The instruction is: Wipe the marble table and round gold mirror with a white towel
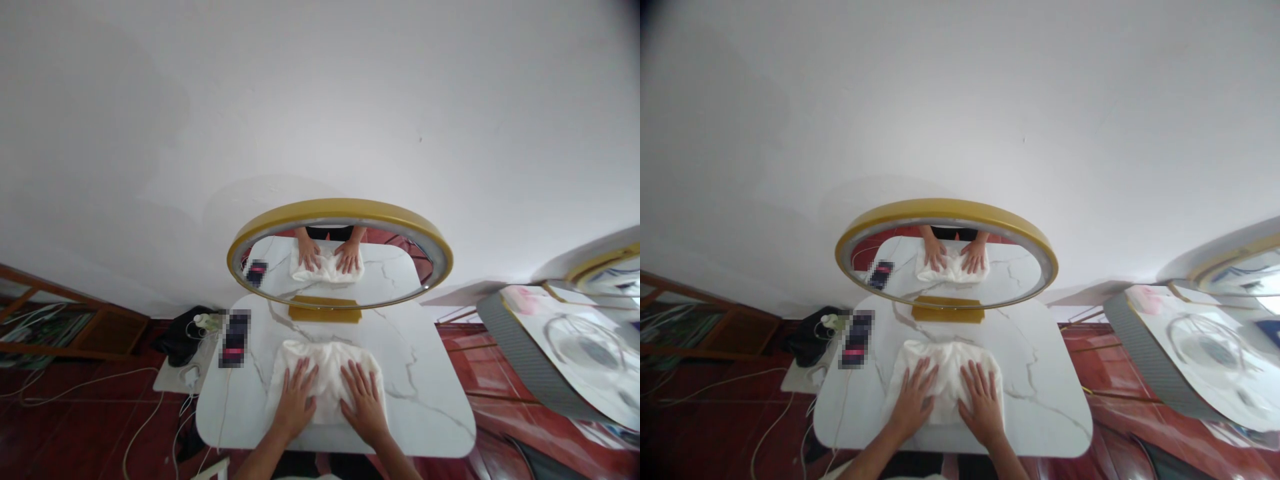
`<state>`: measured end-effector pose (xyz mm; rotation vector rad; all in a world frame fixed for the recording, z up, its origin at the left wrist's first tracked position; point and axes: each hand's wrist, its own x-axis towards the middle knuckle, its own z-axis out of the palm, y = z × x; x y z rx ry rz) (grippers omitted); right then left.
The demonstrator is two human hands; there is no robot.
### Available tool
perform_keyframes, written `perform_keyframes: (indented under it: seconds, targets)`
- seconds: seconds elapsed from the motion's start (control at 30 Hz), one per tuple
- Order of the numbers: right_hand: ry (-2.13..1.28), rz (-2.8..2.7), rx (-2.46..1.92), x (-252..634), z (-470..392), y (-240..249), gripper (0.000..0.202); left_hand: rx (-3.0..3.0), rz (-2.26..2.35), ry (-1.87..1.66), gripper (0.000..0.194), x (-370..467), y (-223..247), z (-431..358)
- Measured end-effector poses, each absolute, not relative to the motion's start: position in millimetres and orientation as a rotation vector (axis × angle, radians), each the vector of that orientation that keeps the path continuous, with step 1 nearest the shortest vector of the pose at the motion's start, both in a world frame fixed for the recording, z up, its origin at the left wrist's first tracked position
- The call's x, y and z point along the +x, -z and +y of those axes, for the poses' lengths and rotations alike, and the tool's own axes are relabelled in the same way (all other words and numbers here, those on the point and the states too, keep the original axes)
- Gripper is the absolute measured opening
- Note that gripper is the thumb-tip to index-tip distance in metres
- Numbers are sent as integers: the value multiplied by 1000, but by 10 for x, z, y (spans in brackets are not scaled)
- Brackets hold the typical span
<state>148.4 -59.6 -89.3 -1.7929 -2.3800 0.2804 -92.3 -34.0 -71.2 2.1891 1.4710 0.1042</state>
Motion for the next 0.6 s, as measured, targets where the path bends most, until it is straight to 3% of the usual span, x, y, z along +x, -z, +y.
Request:
perform_keyframes:
  seconds: [0.23, 0.6]
  targets:
    - [-205, -2446, -1755, 1687, -1129, 1061, 71, 2185, 1286, -19, 77, -1021, 747, -660]
    - [-72, -2388, -1827, 1387, -333, 942, 68, 2186, 1493, 55, 76, -908, 646, -9]
